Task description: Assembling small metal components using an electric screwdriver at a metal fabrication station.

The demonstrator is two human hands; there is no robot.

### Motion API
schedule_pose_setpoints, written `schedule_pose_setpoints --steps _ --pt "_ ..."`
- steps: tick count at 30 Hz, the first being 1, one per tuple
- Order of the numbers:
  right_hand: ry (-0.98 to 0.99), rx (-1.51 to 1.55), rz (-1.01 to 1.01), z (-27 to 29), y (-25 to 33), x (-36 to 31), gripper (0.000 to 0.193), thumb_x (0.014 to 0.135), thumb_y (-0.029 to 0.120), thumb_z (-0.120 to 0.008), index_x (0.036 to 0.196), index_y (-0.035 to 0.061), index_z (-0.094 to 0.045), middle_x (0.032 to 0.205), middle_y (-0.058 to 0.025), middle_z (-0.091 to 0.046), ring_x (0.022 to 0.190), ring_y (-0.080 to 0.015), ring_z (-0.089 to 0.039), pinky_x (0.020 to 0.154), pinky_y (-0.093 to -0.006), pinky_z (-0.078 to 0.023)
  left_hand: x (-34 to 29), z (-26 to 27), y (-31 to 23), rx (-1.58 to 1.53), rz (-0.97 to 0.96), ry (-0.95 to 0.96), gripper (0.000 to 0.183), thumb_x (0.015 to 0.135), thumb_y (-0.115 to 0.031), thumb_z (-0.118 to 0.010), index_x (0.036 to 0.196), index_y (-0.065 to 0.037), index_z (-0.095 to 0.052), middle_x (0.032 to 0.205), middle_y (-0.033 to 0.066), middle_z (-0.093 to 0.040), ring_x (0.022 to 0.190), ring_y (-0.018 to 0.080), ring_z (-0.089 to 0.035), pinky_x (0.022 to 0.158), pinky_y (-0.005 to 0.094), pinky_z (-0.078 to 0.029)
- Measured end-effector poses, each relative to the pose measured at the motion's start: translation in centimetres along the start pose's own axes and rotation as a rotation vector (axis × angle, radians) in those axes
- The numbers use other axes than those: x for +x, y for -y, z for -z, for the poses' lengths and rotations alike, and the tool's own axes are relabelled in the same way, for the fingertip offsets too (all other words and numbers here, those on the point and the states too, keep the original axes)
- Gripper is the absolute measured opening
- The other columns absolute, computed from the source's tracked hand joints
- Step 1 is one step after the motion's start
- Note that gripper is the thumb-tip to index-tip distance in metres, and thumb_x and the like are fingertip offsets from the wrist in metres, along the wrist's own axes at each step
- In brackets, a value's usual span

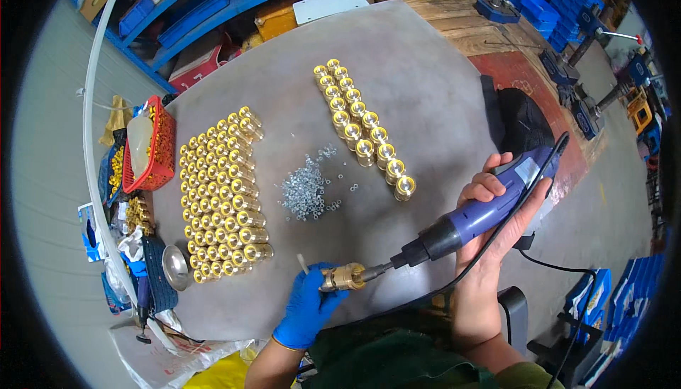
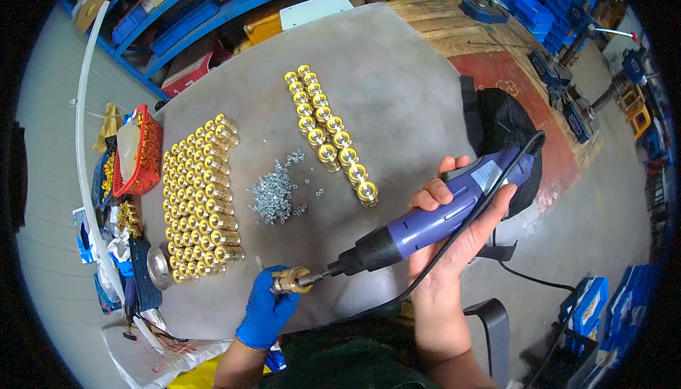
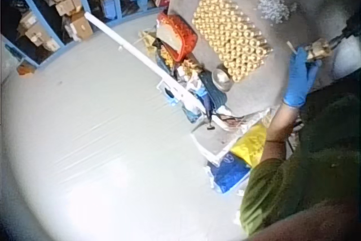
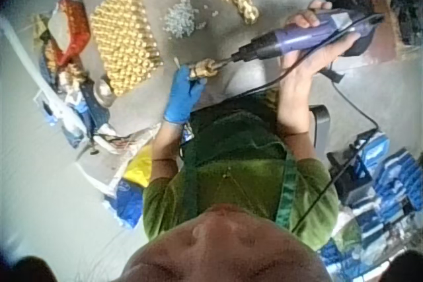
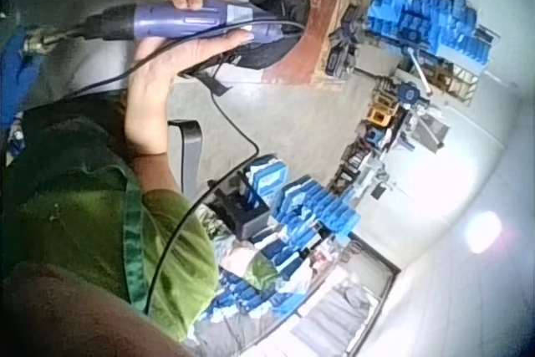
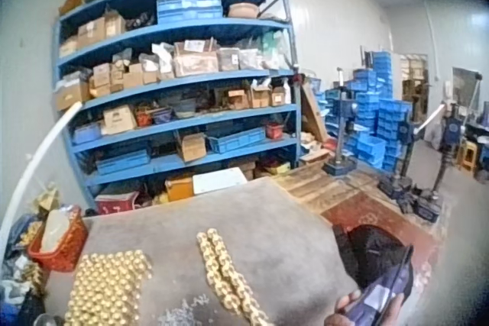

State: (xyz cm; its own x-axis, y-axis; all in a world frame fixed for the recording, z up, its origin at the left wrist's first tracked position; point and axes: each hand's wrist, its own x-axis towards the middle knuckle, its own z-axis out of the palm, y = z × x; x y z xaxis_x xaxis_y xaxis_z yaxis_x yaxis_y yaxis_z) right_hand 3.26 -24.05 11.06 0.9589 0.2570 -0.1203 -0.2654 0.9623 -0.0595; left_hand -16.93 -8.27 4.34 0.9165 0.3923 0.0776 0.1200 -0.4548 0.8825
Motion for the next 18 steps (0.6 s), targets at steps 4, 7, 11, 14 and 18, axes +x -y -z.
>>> schedule_pose_setpoints --steps 4,7,11,14,18 --pt "0.086 -0.044 0.038 -0.5 -0.1 -0.4 0.056 0.079 0.056 -0.055 0.105 0.0064 -0.047 0.094 -0.0075 -0.054 0.058 -0.0125 -0.048 0.052 -0.0247 -0.042 0.3 -0.1 -1.4 -0.029 0.076 -0.023 0.025 0.074 -0.011 -0.067 0.092 0.001 -0.055 0.084 0.0127 -0.06 0.074 0.0233 -0.06 0.065 0.0307 -0.049" --pt "0.233 -0.181 0.104 -0.6 -0.1 -0.9 0.053 0.079 0.047 -0.06 0.105 0.0029 -0.046 0.095 -0.0124 -0.056 0.058 -0.0112 -0.047 0.051 -0.0227 -0.043 0.5 -0.2 -2.0 -0.032 0.151 0.014 0.021 0.079 -0.014 -0.061 0.092 0.002 -0.056 0.084 0.0107 -0.06 0.075 0.0194 -0.06 0.065 0.0287 -0.05" --pt "0.423 -0.208 0.091 -0.6 0.2 -1.0 0.051 0.082 0.045 -0.057 0.107 0.0035 -0.042 0.096 -0.0128 -0.053 0.054 -0.0112 -0.044 0.047 -0.0228 -0.039 0.9 -0.5 -3.4 -0.201 0.342 0.008 0.022 0.084 -0.018 -0.051 0.092 0.002 -0.057 0.084 0.0083 -0.058 0.078 0.0133 -0.057 0.065 0.0257 -0.05" --pt "0.476 -0.225 0.087 -0.4 0.2 -1.2 0.051 0.083 0.046 -0.055 0.107 0.0042 -0.041 0.096 -0.0124 -0.052 0.053 -0.0114 -0.045 0.046 -0.0237 -0.039 0.7 -0.8 -3.0 -0.315 0.405 -0.006 0.021 0.083 -0.017 -0.052 0.092 0.002 -0.057 0.086 0.009 -0.058 0.078 0.0133 -0.057 0.065 0.0256 -0.05" --pt "0.443 -0.248 0.12 0.1 0.0 -1.2 0.051 0.083 0.048 -0.054 0.106 0.0046 -0.041 0.094 -0.0108 -0.053 0.051 -0.011 -0.045 0.046 -0.0239 -0.039 0.6 -1.6 -1.8 -0.088 0.355 -0.017 0.022 0.083 -0.018 -0.052 0.091 0.002 -0.057 0.085 0.0083 -0.057 0.075 0.0131 -0.056 0.063 0.0252 -0.05"
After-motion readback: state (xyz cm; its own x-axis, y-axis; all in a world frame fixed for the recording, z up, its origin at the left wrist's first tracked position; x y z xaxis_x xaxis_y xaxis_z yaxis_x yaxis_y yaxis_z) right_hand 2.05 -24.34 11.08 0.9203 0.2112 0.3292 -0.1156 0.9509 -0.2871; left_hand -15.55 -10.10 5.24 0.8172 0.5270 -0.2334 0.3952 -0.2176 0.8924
